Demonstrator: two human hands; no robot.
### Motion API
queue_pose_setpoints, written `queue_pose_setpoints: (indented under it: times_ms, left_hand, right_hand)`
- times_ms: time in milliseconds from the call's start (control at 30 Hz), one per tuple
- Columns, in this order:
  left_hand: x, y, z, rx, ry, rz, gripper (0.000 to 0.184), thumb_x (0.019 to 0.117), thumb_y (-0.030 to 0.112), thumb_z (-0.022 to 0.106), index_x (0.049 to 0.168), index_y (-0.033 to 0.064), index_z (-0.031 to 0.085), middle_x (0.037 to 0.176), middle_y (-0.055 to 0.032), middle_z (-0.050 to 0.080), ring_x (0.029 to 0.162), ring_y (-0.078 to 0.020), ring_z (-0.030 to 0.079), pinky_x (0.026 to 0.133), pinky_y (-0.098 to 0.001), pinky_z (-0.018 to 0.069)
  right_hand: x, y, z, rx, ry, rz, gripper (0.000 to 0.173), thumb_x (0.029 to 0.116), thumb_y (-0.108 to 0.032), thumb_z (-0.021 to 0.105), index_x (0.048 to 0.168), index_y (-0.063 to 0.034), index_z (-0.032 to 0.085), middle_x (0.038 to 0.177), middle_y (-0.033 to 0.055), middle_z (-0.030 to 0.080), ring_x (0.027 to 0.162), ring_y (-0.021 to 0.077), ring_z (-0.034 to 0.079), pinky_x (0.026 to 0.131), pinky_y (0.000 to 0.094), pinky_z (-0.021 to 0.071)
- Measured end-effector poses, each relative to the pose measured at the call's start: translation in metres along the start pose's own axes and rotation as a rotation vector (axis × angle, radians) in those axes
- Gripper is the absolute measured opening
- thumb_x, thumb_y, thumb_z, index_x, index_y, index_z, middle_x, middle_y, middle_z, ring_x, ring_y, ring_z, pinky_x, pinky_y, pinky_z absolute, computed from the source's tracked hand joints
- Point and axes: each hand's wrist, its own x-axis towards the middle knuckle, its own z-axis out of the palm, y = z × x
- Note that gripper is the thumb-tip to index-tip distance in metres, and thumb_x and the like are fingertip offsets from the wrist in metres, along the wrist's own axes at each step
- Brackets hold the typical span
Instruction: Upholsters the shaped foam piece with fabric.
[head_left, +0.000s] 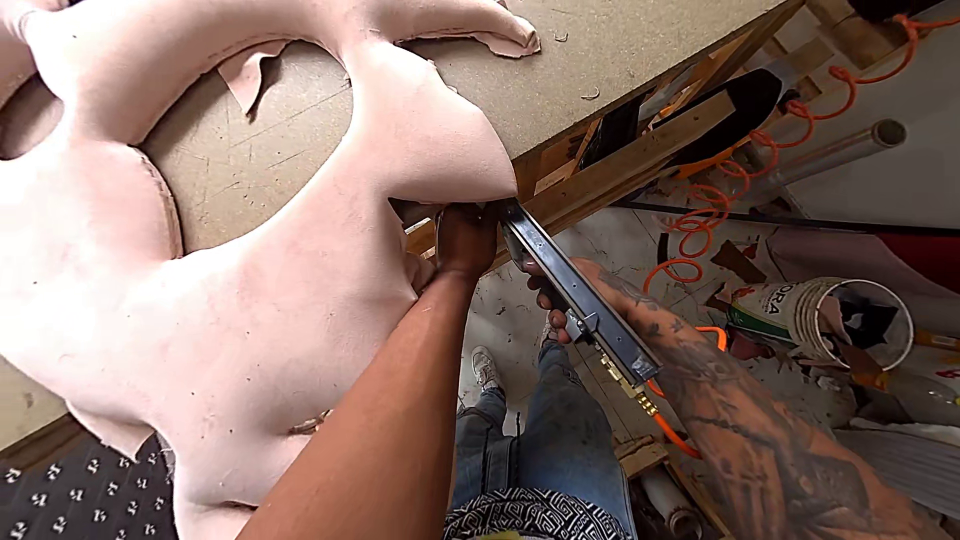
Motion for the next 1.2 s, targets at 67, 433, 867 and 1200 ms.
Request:
queue_pose_setpoints:
  times_ms: [67, 433, 867, 1200]
  left_hand:
    - [0.002, 0.002, -0.003, 0.04, -0.008, -0.009, 0.023, 0.1032, 0.03, 0.058, 0.101, 0.0194, 0.078, 0.101, 0.0023, 0.078, 0.102, -0.012, 0.072, 0.094, -0.0483, 0.0548]
    - [-0.07, 0.113, -0.105, 0.567, -0.502, 0.111, 0.029, 0.1041, 0.041, 0.056, 0.114, 0.0249, 0.077, 0.088, 0.0017, 0.074, 0.079, -0.016, 0.071, 0.072, -0.0462, 0.0598]
    - [-0.01, 0.069, -0.148, 0.662, -0.214, 0.394, 0.057, 0.1014, 0.063, 0.047, 0.151, 0.037, 0.052, 0.147, -0.0113, 0.055, 0.13, -0.0317, 0.056, 0.104, -0.0577, 0.0464]
    - [0.035, 0.124, -0.147, 1.029, -0.516, 0.5, 0.072, 0.0761, 0.063, 0.083, 0.14, 0.0443, 0.055, 0.147, -0.0101, 0.05, 0.111, -0.0327, 0.063, 0.08, -0.0599, 0.0521]
  right_hand:
    - [0.001, -0.001, -0.002, 0.012, -0.009, -0.009, 0.043, 0.1094, -0.045, 0.042, 0.109, -0.0053, 0.059, 0.075, 0.0069, 0.057, 0.054, 0.0174, 0.063, 0.046, 0.0377, 0.0601]
    - [-0.016, 0.071, -0.049, 0.025, 0.262, -0.013, 0.038, 0.0996, -0.043, 0.065, 0.117, -0.0094, 0.06, 0.075, 0.0059, 0.061, 0.053, 0.0177, 0.062, 0.048, 0.0374, 0.0594]
    - [-0.035, 0.186, -0.003, -0.089, 0.275, 0.075, 0.049, 0.0928, -0.053, 0.067, 0.12, -0.0124, 0.06, 0.085, 0.0095, 0.066, 0.063, 0.0251, 0.068, 0.059, 0.0489, 0.0615]
    - [0.002, 0.12, 0.059, -0.114, 0.257, -0.099, 0.038, 0.0977, -0.045, 0.066, 0.115, -0.0105, 0.063, 0.085, 0.0082, 0.069, 0.068, 0.0187, 0.068, 0.062, 0.0381, 0.0598]
